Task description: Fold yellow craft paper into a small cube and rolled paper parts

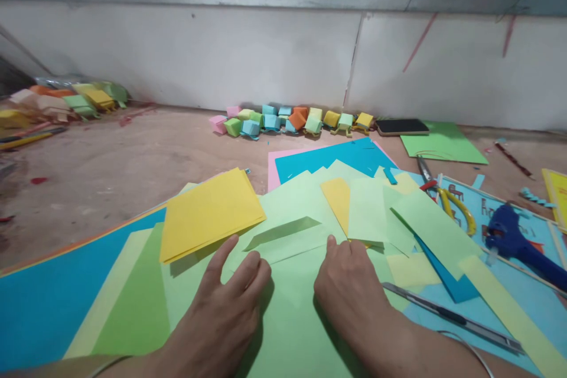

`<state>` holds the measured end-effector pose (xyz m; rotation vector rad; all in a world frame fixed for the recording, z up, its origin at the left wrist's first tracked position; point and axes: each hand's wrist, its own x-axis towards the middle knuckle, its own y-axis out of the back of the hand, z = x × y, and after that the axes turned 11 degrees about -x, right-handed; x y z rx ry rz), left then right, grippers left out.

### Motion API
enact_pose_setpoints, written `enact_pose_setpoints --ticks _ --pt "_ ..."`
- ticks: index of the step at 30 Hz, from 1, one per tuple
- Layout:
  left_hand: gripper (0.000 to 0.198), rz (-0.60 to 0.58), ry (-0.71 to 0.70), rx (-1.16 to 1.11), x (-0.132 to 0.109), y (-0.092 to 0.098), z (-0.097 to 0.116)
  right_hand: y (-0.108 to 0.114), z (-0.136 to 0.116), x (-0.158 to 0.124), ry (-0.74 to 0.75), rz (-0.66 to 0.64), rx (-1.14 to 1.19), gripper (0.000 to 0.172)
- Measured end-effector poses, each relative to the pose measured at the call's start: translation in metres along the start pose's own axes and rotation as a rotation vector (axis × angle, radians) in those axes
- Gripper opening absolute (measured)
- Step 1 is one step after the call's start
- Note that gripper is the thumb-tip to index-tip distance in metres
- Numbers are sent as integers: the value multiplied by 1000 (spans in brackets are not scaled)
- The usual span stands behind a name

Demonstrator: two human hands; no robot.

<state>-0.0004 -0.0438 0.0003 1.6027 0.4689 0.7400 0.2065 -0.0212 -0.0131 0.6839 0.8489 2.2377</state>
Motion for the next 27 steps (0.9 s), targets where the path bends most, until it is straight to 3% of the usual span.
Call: enact_pose_setpoints --ticks 5,10,13,18,21,25,27 --pt "17 -105 51 59 -4 8 0 1 1 1 1 5 -1 35" --pt "9 -52 21 61 4 19 -2 0 -1 -1 18 -18 -3 39" --pt "10 -26 61 43 16 14 -7 -2 -2 -2 25 -32 -28 38" --pt "21 -146 210 -74 31 -3 -20 -1 0 -4 27 -5 -49 40" --pt "25 -108 240 -200 31 -8 -25 5 7 -1 -39 18 14 33" --pt "9 17 222 -362 26 -10 -26 18 21 9 -137 82 185 28" --pt "16 63 192 -373 25 -12 -27 23 25 12 -126 151 337 29"
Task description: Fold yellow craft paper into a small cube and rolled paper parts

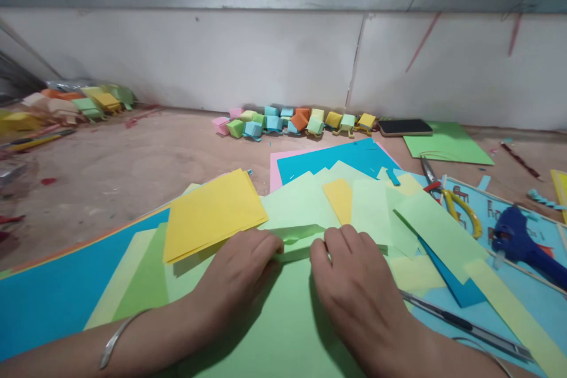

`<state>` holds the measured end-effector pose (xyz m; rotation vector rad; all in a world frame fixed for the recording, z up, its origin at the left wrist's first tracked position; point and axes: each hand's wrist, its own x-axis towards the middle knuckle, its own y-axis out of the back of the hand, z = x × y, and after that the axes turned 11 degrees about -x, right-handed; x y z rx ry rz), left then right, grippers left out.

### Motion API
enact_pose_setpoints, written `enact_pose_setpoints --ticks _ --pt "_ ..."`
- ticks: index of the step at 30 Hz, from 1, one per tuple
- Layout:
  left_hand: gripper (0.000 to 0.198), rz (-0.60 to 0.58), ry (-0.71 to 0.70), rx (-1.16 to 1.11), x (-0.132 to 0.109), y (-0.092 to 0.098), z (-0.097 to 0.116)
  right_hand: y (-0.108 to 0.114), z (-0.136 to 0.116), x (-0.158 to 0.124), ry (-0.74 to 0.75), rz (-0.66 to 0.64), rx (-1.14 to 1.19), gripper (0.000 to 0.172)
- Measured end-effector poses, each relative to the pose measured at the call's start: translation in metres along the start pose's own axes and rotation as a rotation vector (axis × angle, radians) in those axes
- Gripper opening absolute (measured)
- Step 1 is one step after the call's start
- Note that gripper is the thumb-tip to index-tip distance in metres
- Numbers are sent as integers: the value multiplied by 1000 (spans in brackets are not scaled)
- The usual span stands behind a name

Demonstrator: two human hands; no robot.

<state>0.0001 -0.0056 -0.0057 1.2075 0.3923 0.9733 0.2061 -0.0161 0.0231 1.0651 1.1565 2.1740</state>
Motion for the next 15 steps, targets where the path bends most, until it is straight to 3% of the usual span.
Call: enact_pose_setpoints --ticks 4,8,11,15 --pt "24 5 -62 -21 0 -2 -2 -1 -3 -1 22 -4 244 24" --pt "21 -65 -56 -21 -1 -2 -1 -15 -9 -6 71 -156 298 13" --pt "19 -54 -124 29 -1 -2 -2 -27 -12 -6 76 -246 289 14" --pt "19 3 -206 59 0 -3 -2 -32 -16 -7 127 -146 212 16"
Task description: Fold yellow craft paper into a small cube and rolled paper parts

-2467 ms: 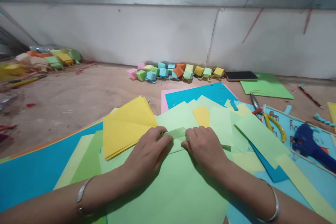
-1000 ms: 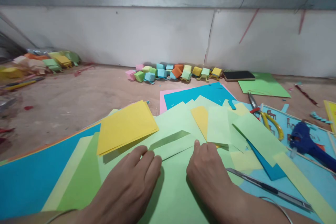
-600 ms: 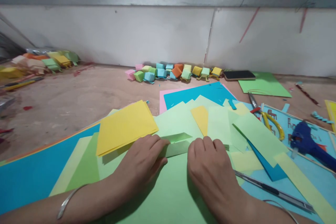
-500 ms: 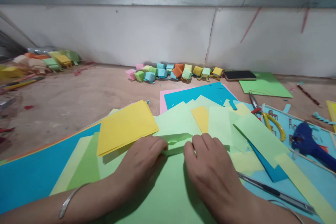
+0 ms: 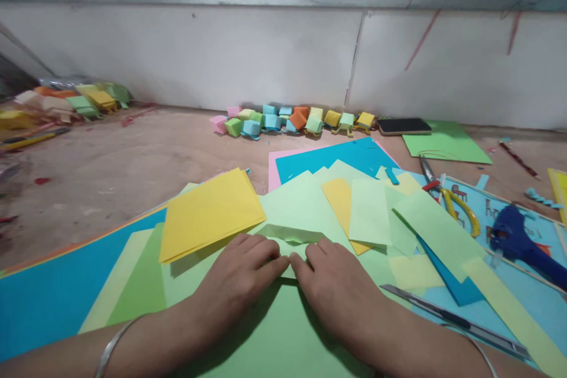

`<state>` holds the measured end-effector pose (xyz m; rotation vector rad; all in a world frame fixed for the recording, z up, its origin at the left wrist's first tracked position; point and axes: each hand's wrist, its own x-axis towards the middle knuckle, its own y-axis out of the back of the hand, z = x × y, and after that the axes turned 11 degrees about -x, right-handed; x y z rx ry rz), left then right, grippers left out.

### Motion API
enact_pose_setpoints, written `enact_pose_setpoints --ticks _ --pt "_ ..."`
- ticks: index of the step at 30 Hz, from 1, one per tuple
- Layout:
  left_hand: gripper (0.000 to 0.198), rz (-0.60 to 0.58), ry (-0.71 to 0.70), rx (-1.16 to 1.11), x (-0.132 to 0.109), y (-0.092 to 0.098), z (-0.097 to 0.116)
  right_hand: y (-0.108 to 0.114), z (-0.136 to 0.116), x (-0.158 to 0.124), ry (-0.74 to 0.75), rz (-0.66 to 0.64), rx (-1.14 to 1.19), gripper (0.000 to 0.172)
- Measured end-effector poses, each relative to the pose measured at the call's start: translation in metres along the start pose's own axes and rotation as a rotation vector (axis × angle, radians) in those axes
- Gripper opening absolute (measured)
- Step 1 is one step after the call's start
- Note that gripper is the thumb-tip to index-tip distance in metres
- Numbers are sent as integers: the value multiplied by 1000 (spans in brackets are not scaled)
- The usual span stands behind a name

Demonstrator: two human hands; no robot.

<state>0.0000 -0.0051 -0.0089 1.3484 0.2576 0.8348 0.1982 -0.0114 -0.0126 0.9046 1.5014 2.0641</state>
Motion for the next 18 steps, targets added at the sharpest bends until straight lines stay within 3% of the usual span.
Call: enact_pose_setpoints --ticks 2,4,7,9,11,14,18 --pt "19 91 -12 -32 1 3 2 3 -1 0 6 99 -43 22" --pt "16 268 -10 -82 0 10 6 10 2 0 -38 194 -58 29" --pt "4 491 38 -264 0 19 13 25 14 2 -156 322 -75 22" --pt "17 434 184 -524 1 20 15 32 20 2 -203 381 -106 20" --pt "39 262 381 -895 4 16 15 33 18 2 -186 405 -130 28" --pt "67 104 482 -1499 10 5 16 22 2 3 -52 425 -73 31" --pt "44 219 710 -1673 12 -4 18 14 -18 6 45 394 158 21"
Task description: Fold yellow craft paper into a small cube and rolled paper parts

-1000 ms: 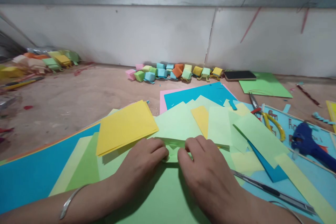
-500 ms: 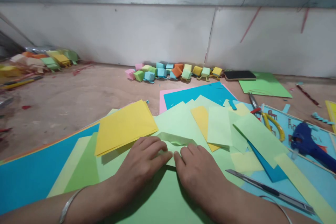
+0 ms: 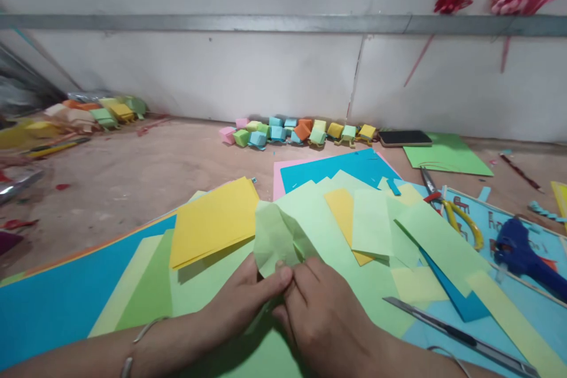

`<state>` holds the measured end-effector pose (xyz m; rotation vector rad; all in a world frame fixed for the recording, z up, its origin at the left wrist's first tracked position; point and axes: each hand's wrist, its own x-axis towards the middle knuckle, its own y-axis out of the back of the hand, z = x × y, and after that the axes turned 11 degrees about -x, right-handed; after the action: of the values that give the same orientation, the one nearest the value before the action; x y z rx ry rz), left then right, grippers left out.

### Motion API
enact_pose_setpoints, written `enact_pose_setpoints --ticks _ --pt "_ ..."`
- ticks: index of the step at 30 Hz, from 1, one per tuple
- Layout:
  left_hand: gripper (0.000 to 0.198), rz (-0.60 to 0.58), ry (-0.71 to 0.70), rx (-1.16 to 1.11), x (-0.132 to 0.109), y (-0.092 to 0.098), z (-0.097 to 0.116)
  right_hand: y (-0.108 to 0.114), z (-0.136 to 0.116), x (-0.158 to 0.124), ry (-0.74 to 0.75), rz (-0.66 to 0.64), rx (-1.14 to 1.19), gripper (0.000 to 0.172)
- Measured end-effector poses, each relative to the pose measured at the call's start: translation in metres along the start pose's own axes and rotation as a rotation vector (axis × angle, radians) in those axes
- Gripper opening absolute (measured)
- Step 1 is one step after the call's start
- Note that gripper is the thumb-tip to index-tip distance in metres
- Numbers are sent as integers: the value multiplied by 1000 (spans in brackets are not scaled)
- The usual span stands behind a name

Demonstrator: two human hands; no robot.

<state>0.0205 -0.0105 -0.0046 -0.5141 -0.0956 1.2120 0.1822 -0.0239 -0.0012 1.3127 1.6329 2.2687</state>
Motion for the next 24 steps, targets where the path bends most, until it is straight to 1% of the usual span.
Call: enact_pose_setpoints --ticks 2,3,4,6,8,10,13,15,17,19,21,24 --pt "35 110 74 -84 -1 -2 1 4 0 2 -9 -16 50 28" --pt "35 142 122 -132 -1 -3 3 8 2 3 -27 -3 36 29" --pt "36 164 162 -170 -1 -5 5 12 6 4 -60 21 2 26" --pt "38 186 218 -208 -2 -7 8 18 15 6 -174 85 -74 17" --pt "39 184 232 -209 -1 -9 10 20 23 7 -291 96 -79 20" --pt "41 161 229 -190 -1 -9 10 17 27 9 -379 14 10 19" --pt "44 114 209 -143 0 -7 10 10 28 11 -511 -174 192 7" --pt "40 78 176 -106 0 -5 9 8 26 11 -566 -254 277 3" --pt "34 57 149 -75 1 -4 8 7 25 11 -576 -280 314 5" --pt "29 52 143 -73 1 -3 7 7 24 11 -557 -278 314 8" --pt "31 53 146 -91 2 -2 5 6 24 9 -520 -254 293 10" --pt "36 59 160 -97 3 -1 4 3 24 5 -406 -176 254 11"
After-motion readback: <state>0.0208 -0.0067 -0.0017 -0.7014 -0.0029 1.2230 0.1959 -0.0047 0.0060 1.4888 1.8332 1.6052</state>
